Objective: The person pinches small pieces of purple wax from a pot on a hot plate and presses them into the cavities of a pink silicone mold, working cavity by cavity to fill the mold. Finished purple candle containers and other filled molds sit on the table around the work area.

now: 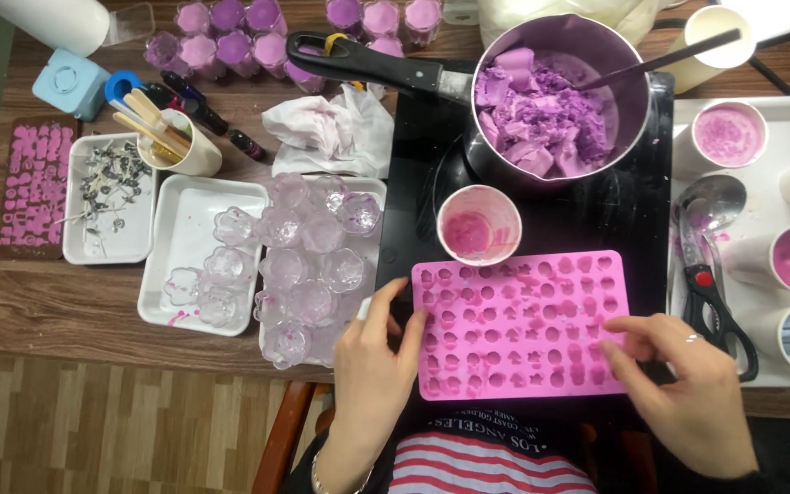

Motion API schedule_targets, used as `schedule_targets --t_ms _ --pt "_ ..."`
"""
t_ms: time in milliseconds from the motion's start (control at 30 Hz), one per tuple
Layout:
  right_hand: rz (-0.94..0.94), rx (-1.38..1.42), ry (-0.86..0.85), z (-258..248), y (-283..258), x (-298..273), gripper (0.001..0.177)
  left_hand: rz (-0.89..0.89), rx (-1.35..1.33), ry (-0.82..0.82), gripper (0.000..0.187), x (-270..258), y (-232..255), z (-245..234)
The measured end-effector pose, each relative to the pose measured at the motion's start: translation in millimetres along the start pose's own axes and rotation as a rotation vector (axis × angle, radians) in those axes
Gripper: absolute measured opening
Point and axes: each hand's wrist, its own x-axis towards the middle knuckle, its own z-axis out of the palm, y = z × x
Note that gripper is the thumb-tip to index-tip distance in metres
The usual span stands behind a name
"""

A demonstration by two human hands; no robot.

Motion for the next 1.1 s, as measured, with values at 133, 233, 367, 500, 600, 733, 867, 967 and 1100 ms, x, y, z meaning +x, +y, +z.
schedule_targets --t_ms 133,233,367,500,600,733,867,967,1100 --pt "-0.208 0.096 -0.101 14.1 -10.4 8.6 0.029 0.125 -0.097 0.057 0.042 10.7 -1.2 6.0" --pt "-0.283 0.080 -0.150 22.4 -27.5 12.9 0.035 0.088 -0.113 0.058 0.049 16.9 0.2 7.1" --pt "-0.261 0.099 -0.205 31.9 -39.2 19.2 0.033 0.060 -0.227 0.010 0.046 23.8 -2.4 8.6" --pt "-0.317 0.143 -0.247 41.3 -44.5 26.6 0.032 -0.001 -0.420 -0.075 0.025 26.2 -6.2 9.9" --pt "-0.293 0.180 -0.290 46.6 -51.8 30.7 0.032 0.017 -0.414 -0.049 0.018 27.3 -0.9 7.2" --pt "-0.386 0.189 -0.297 52.3 -58.9 34.4 0.033 -0.033 -0.407 -0.080 0.017 27.7 3.5 0.7" --pt "-0.459 0.225 -0.228 55.8 -73.0 35.2 0.035 -0.026 -0.578 -0.099 0.016 24.6 -4.0 6.0" --pt "-0.487 0.226 -0.160 62.9 -80.4 34.1 0.037 -0.024 -0.691 -0.114 0.017 22.1 -9.1 10.0" --pt "-0.476 0.207 -0.085 73.2 -82.6 31.5 0.038 0.030 -0.788 -0.109 0.024 20.3 -10.5 10.4"
